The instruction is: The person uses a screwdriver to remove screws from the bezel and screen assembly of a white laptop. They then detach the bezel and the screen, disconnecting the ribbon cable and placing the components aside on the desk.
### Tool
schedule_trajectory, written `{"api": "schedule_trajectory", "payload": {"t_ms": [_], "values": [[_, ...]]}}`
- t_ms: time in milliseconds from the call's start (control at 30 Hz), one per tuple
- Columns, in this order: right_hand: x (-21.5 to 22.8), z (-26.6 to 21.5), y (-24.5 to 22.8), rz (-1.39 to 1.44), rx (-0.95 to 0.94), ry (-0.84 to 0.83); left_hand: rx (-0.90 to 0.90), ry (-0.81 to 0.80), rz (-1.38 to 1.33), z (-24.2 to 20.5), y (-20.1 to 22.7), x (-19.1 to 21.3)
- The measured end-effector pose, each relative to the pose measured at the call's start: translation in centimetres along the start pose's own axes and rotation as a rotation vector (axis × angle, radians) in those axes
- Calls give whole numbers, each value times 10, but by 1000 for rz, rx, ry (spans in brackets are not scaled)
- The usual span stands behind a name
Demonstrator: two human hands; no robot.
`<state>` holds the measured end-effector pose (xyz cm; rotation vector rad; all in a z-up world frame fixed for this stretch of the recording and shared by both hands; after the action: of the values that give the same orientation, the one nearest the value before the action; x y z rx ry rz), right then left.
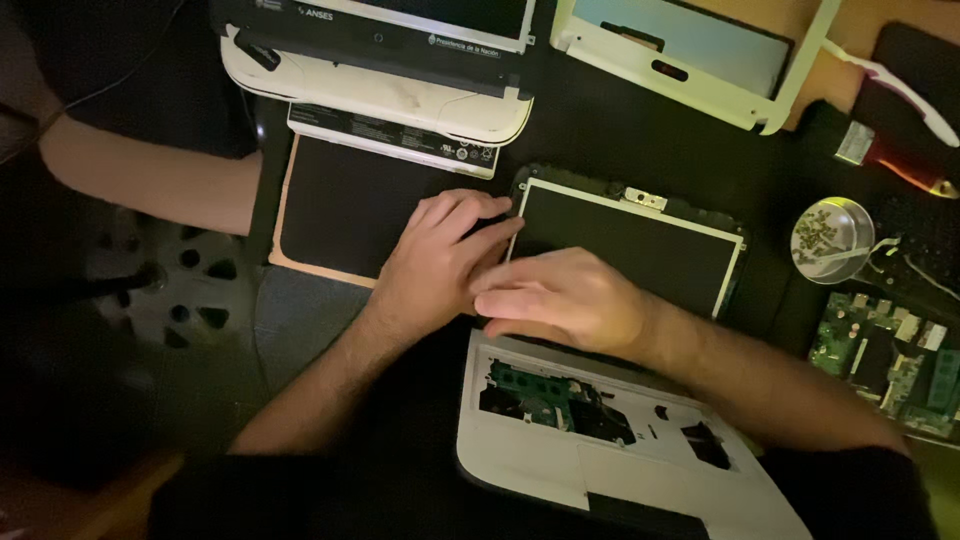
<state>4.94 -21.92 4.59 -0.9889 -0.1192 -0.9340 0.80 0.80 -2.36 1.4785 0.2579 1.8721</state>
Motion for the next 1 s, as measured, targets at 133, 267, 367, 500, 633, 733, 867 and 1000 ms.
{"api": "schedule_trajectory", "payload": {"t_ms": [133,267,367,500,633,733,867,1000], "values": [[5,6,1,119,-78,60,14,6,-16,0,-1,-2],[7,10,-3,473,-243,-30,-25,-13,-33,-7,-18,-16],[-4,-4,9,612,-357,-33,-3,-37,-50,-10,-21,-21],[-4,2,7,640,-376,37,-15,3,-10,0,-6,-3],[-4,-1,12,691,-361,40,-6,6,-23,-6,-13,-13],[-8,-5,15,759,-400,37,11,12,-45,-7,-14,-13],[-2,5,5,667,-443,33,19,-43,9,-3,-5,-3],[-14,-6,11,720,-459,84,27,-9,15,-5,-7,-9]]}}
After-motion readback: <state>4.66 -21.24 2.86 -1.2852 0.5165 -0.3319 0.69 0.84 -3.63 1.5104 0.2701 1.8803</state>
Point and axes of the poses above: each hand's wrist, its own z-axis towards the middle knuckle, its own x-axis out of the back of the hand, y = z × x, the point moved 1 cm from there along z, towards the middle knuckle, and after that the axes turned 8 degrees about x, right-handed, at the moved point
